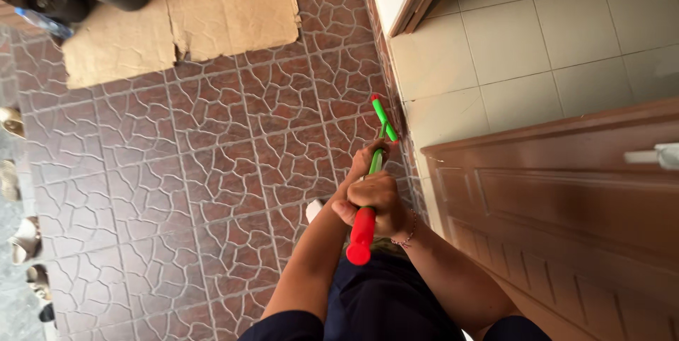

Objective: The person sweeps the tiled floor using a broom, pushing debris across the entryway floor and around a shoe rack and parked motorcycle.

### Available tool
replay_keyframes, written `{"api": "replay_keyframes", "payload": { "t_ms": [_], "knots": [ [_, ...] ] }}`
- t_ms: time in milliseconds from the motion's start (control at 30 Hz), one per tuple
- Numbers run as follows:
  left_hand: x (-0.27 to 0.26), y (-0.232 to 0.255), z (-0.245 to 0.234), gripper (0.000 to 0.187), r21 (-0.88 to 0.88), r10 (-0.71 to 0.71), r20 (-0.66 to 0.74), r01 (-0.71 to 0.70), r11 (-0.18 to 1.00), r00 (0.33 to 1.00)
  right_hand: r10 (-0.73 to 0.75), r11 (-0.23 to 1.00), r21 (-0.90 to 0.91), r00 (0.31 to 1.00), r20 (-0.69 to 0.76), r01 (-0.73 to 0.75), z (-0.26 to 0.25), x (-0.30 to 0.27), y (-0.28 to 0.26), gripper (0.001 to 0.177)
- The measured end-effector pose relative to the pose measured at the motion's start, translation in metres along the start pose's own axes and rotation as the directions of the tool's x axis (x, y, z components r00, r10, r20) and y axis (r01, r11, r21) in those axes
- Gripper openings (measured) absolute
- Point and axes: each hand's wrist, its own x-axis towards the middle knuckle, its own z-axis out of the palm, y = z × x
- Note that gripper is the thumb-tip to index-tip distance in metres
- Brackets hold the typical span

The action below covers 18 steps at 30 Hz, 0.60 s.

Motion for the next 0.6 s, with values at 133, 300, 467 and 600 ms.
{"api": "replay_keyframes", "payload": {
  "t_ms": [133,300,467,600],
  "knots": [
    [0.024,-0.005,0.026,0.016,0.016,-0.091,-0.004,0.091,0.996,0.996,0.065,0.998,-0.008,0.998,0.027,-0.065,-0.024,-0.006,0.029,0.052],
    [0.021,-0.013,0.01,0.026,0.146,-0.08,-0.087,0.092,0.985,0.993,0.117,0.991,-0.062,0.99,-0.078,-0.122,-0.049,-0.009,0.059,0.033],
    [-0.014,-0.001,-0.04,0.034,0.165,-0.118,-0.168,0.146,0.975,0.979,0.158,0.983,0.108,0.986,-0.057,-0.151,-0.033,-0.002,0.064,0.032],
    [-0.042,0.02,-0.096,0.035,0.336,-0.225,-0.21,0.286,0.898,0.951,0.04,0.99,0.141,0.993,-0.115,-0.024,-0.006,0.011,0.056,0.03]
  ]
}}
